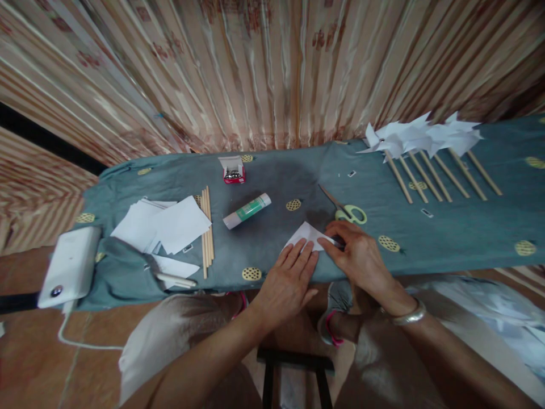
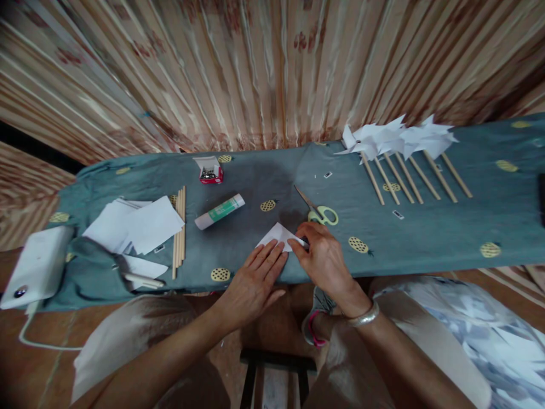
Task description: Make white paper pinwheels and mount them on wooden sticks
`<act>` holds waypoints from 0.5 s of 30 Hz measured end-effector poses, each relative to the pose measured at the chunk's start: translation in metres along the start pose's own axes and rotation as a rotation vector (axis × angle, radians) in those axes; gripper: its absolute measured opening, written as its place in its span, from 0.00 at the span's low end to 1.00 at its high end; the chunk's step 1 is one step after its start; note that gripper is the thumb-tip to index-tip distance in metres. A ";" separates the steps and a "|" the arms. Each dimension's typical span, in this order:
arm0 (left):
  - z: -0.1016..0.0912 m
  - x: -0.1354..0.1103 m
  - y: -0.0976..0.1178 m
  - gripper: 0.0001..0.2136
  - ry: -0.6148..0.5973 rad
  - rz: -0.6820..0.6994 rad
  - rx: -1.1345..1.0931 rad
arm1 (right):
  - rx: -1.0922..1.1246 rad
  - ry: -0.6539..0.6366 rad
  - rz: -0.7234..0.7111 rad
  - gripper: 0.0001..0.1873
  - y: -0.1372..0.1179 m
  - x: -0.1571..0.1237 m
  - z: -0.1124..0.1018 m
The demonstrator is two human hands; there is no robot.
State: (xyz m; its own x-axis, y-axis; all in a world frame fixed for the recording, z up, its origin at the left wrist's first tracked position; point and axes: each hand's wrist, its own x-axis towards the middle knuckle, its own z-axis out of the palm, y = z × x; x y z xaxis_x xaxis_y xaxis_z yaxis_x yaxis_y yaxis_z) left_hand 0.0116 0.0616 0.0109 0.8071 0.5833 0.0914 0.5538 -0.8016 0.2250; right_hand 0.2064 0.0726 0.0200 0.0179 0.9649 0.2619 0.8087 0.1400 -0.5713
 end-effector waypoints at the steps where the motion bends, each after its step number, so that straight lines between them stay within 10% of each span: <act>1: 0.000 0.000 0.000 0.32 -0.002 -0.003 0.003 | -0.009 0.001 -0.007 0.07 0.000 -0.002 0.000; 15: 0.005 0.000 -0.001 0.34 0.005 0.002 0.045 | -0.026 0.045 -0.032 0.12 0.000 -0.008 0.006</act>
State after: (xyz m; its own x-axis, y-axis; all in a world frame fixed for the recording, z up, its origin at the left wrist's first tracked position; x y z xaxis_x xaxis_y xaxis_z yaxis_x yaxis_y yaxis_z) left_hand 0.0121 0.0618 0.0055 0.8074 0.5820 0.0966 0.5607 -0.8080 0.1812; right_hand 0.2024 0.0662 0.0131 0.0181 0.9491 0.3146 0.8242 0.1640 -0.5420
